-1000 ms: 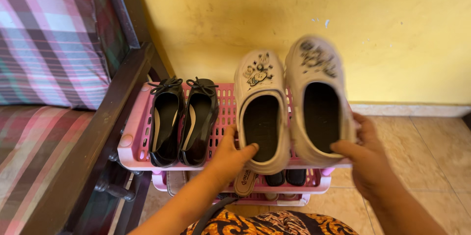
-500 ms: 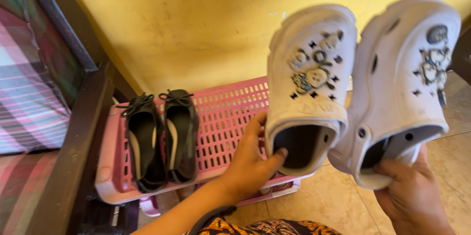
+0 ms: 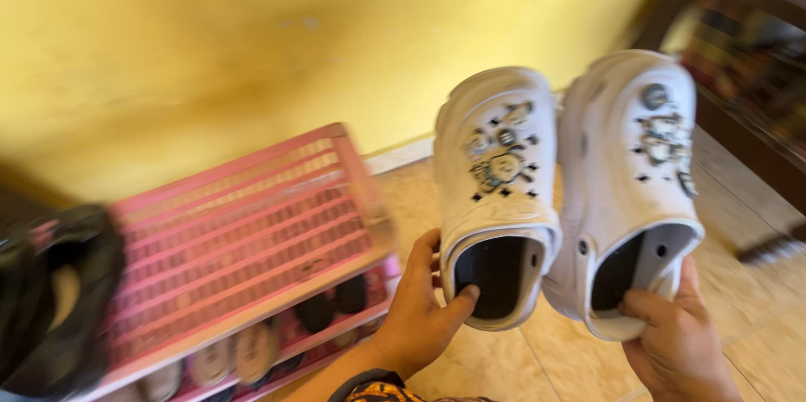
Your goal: The person removes several pairs of shoes from a pink plastic shoe rack and places them on the floor. Then, the person disassembles the rack by removing the vertical support poles and separating the shelf trays.
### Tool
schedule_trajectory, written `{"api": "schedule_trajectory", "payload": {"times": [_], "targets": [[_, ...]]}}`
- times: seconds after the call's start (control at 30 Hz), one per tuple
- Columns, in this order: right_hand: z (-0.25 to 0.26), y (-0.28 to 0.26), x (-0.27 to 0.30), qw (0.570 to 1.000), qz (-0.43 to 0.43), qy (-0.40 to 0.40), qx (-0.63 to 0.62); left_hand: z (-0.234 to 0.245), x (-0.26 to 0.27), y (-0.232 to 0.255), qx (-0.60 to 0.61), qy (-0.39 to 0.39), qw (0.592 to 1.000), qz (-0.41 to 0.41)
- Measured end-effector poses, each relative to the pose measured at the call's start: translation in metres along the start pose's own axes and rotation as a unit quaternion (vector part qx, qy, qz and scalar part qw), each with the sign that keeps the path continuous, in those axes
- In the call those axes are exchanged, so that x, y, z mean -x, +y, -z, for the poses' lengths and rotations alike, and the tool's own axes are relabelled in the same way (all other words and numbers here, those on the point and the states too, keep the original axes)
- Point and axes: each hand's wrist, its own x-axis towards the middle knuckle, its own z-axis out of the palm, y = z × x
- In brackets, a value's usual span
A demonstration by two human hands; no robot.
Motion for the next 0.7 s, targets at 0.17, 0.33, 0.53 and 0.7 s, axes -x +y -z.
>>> {"api": "schedule_trajectory", "payload": {"times": [0.17, 0.33, 0.53, 0.7], "targets": [[0.068, 0.005, -0.035, 0.999, -0.031, 0.040, 0.018, -0.060, -0.031, -0.029, -0.009, -0.016, 0.994, 0.106], [0.119, 0.068, -0.059, 0.982, -0.142, 0.094, 0.082, -0.089, -0.046, -0.084, 0.009, 0.013, 0.959, 0.285], [0.138, 0.166, -0.055, 0.895, -0.360, 0.196, 0.178, -0.085, -0.045, -0.182, -0.044, -0.001, 0.909, 0.415], [0.154, 0.236, -0.050, 0.830, -0.473, 0.144, 0.257, -0.071, -0.044, -0.282, -0.056, -0.005, 0.841, 0.538]]}}
